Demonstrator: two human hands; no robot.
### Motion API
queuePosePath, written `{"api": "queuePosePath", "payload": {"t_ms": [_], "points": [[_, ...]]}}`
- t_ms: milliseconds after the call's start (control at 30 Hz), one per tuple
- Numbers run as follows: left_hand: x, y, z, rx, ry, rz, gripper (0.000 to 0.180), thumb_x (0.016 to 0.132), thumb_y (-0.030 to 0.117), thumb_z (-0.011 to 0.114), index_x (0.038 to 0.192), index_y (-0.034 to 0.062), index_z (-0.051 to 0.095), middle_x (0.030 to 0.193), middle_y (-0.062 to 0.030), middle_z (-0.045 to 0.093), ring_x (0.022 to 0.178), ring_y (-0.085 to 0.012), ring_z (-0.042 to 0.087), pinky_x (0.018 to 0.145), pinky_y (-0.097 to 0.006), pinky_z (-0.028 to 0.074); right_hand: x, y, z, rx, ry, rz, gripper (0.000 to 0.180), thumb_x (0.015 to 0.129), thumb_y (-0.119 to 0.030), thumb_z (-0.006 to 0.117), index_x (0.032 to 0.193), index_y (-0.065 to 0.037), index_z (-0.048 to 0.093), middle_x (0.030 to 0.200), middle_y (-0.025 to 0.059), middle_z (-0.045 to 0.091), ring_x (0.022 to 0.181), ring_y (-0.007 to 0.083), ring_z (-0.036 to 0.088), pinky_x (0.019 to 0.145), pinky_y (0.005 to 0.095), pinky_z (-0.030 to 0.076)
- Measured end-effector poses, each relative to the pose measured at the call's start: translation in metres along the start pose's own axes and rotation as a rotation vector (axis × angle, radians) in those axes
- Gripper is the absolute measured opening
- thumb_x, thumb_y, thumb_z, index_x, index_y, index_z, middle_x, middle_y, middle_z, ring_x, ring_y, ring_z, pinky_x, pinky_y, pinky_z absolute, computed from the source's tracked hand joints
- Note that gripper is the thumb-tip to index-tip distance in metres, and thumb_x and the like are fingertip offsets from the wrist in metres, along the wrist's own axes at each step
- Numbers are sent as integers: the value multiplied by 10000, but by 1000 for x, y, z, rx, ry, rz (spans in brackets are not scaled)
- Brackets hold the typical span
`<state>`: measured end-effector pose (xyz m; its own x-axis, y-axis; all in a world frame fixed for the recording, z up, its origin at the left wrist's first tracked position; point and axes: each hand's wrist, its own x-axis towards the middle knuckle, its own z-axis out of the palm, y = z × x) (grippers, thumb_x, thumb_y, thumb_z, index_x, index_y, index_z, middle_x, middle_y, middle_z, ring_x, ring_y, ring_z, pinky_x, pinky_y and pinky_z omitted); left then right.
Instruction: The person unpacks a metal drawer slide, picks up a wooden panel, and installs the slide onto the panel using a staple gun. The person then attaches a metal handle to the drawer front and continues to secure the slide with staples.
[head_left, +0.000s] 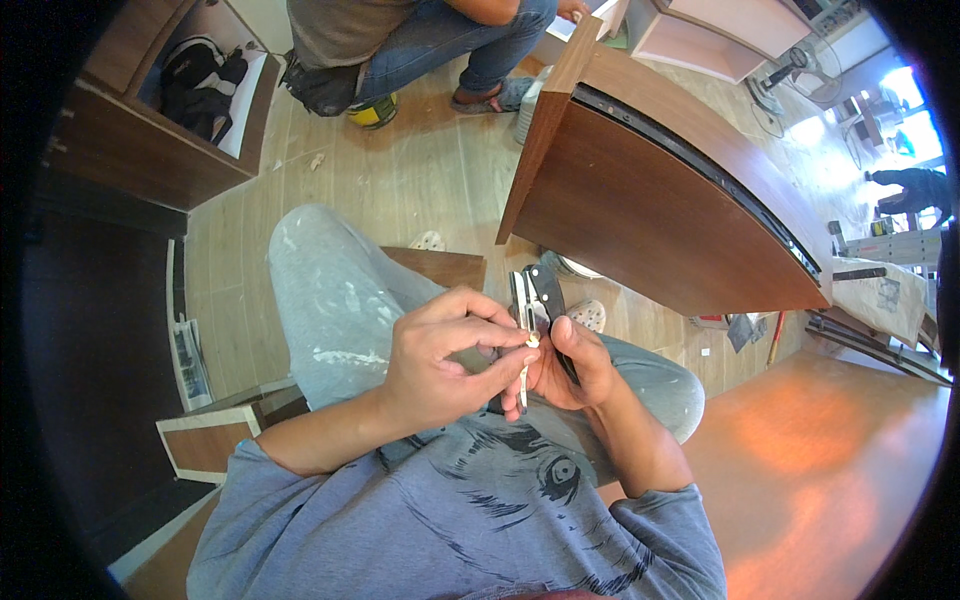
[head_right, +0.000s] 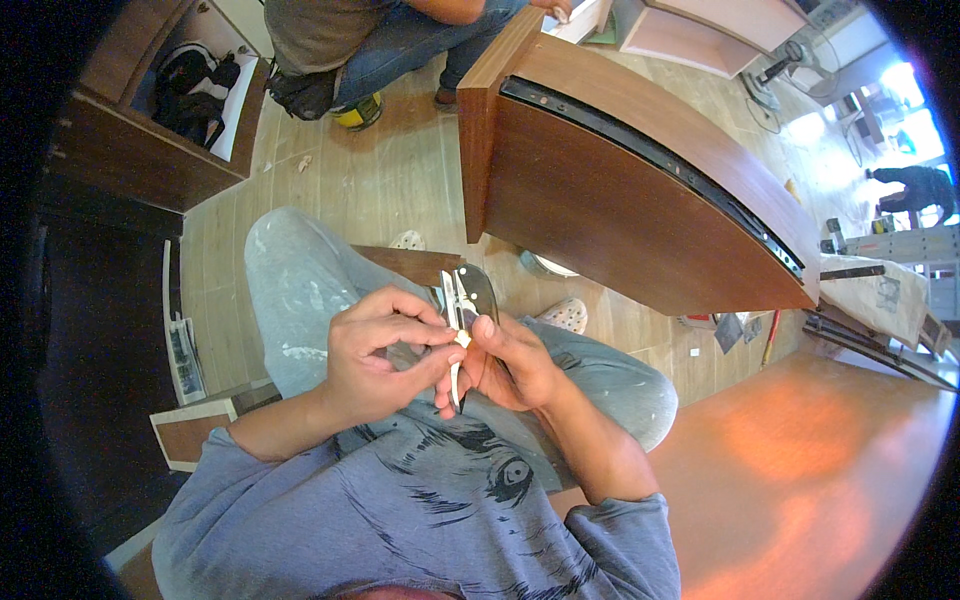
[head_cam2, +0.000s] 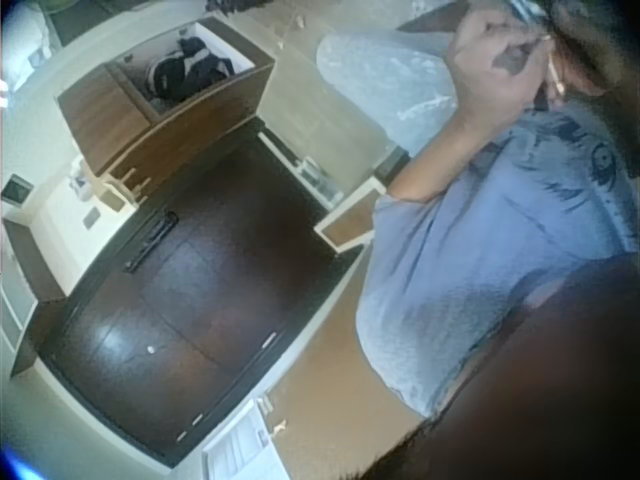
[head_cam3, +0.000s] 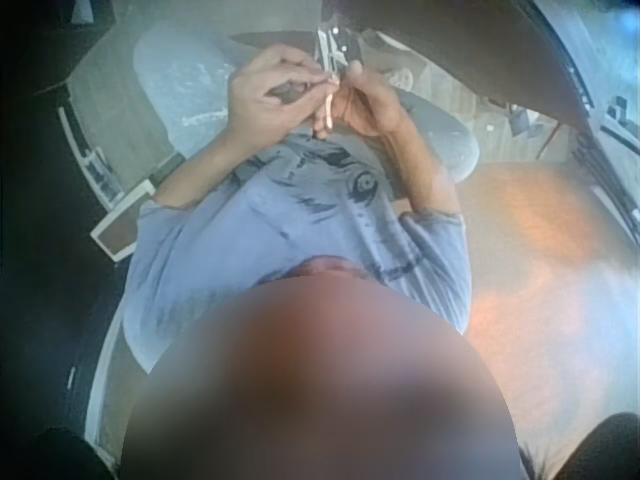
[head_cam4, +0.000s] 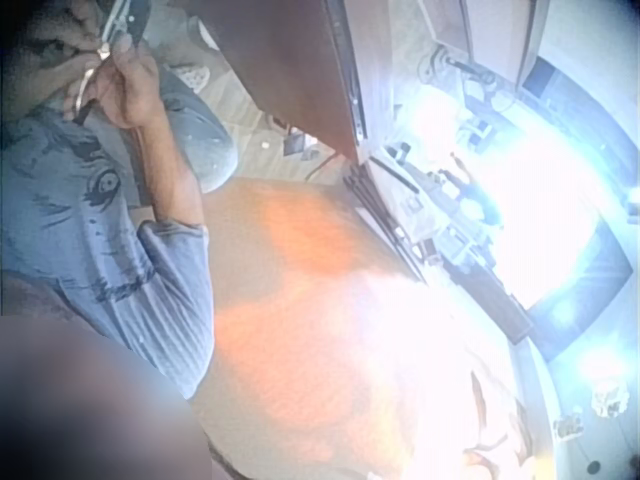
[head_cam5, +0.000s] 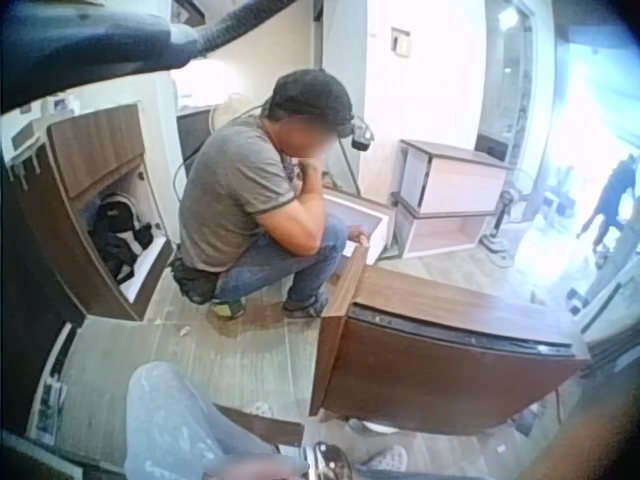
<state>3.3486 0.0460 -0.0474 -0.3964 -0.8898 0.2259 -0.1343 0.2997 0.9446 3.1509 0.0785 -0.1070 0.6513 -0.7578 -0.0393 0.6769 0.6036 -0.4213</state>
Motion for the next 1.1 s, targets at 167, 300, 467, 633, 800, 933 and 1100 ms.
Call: {"api": "queuePosePath", "payload": {"t_ms": [167,300,467,633,800,933,1100], "points": [[-1,1,1,18,19,52,196,777,-8,889,949,33,805,1001,-95,699,825,-151,712,687,-264,569,-1,0,3,-40,-26,-36,553,1075,-480,528,1336,4,468,1070,199,664,910,324,737,713,471,634],[0,1,1,53,12,85,195,764,-6,897,926,39,798,999,-91,697,820,-148,708,684,-265,567,-3,-1,5,-70,42,-29,510,1062,-418,582,1332,-1,464,1068,175,644,898,313,731,692,472,629],[-2,3,2,4,21,53,201,755,-8,899,919,49,797,993,-89,697,808,-146,699,673,-263,563,-5,-2,8,-129,92,-21,512,1043,-413,621,1307,3,477,1057,166,647,888,297,720,681,459,622],[1,4,1,111,22,113,229,769,-8,880,977,50,807,984,-88,695,773,-142,693,654,-255,566,-2,-5,13,-315,96,-88,489,1028,-412,653,1244,10,531,1056,147,655,867,256,697,716,423,607],[2,6,4,137,-7,158,288,764,-11,868,1038,58,811,971,-79,697,781,-157,702,663,-280,583,-3,-3,14,-415,172,-205,506,1008,-413,687,1250,9,547,1076,119,655,927,222,681,760,400,589],[10,3,7,226,31,320,278,742,-20,867,1001,47,793,942,-79,700,799,-201,703,655,-312,573,-4,-2,10,-465,256,-261,590,967,-446,734,1295,6,545,1104,98,653,1024,201,653,860,372,563],[16,-2,9,223,64,403,231,741,27,884,928,27,747,904,-74,700,783,-224,686,638,-330,545,-12,-11,5,-573,230,-191,683,926,-488,768,1344,4,545,1185,77,643,1100,179,608,966,348,504]]}}
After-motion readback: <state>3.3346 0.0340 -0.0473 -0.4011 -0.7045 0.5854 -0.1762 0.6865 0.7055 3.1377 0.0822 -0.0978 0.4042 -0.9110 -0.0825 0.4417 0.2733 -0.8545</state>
